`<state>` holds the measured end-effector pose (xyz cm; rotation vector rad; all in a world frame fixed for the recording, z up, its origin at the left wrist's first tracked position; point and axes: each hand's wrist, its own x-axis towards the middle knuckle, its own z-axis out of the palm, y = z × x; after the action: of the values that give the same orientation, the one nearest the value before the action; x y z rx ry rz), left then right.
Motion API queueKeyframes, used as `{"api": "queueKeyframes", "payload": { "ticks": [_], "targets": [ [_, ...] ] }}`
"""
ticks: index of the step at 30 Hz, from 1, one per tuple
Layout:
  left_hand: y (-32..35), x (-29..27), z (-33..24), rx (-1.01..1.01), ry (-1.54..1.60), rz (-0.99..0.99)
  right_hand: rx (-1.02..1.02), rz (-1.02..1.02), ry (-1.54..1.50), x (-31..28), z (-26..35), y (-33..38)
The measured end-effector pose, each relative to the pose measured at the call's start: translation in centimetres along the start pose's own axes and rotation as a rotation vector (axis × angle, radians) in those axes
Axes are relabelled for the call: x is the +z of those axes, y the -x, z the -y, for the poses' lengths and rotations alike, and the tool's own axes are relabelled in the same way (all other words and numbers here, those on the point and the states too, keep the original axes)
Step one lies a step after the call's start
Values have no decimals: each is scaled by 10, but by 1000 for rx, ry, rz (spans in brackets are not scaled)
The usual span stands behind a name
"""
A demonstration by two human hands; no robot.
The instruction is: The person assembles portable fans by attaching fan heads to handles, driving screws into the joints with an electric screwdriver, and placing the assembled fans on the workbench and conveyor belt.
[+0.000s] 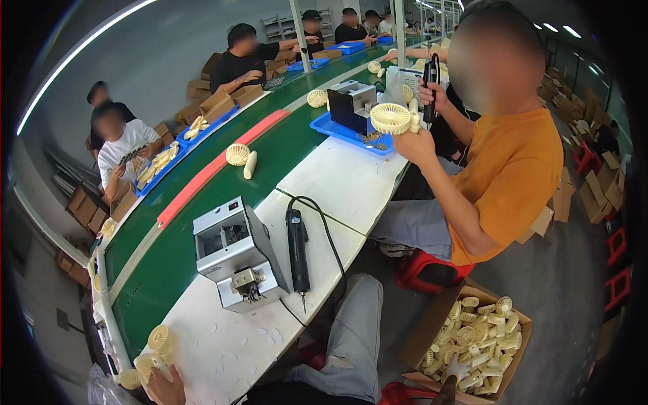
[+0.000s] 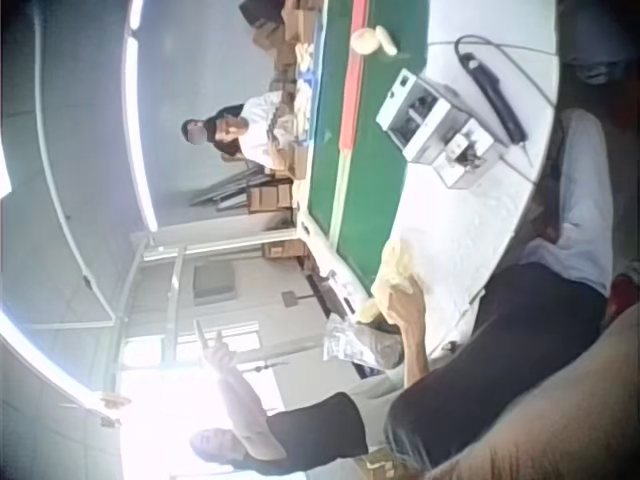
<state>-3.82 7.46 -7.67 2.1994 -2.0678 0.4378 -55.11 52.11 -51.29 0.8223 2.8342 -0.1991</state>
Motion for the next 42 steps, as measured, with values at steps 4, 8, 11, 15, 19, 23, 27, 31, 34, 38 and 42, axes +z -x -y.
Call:
{"api": "queueKeyframes", "payload": {
  "ticks": [4, 8, 11, 15, 19, 23, 27, 31, 34, 38, 42],
  "targets": [
    [1, -14, -5, -69, -83, 134, -27, 68, -195, -34, 21, 5],
    [-1, -19, 2, -69, -240, 200, 28, 108, -91, -27, 20, -18],
    [-7, -24, 2, 18, -134, 154, 32, 139, -264, 1, -1, -50],
    [-18, -65, -32, -70, -55, 368, 45, 139, -234, 3, 12, -42],
    [-25, -58, -38, 54, 78, 686, 60, 127, -213, -3, 21, -35],
    [-23, -57, -53, 152, 144, 886, 84, 117, -199, -5, 22, -33],
    [-21, -56, -62, 210, 260, 848, 116, 98, -193, -1, 17, -33],
    [-24, -43, -57, 304, 341, 662, 170, 56, -204, -4, 8, -32],
    [-26, -48, -63, 345, 420, 620, 235, -24, -255, -14, -1, -36],
    [-23, -53, -70, 333, 530, 533, 236, -60, -177, -79, 13, -2],
    [-27, -43, -81, 442, 691, 361, 309, -336, -508, -97, -23, -21]
  ]
}}
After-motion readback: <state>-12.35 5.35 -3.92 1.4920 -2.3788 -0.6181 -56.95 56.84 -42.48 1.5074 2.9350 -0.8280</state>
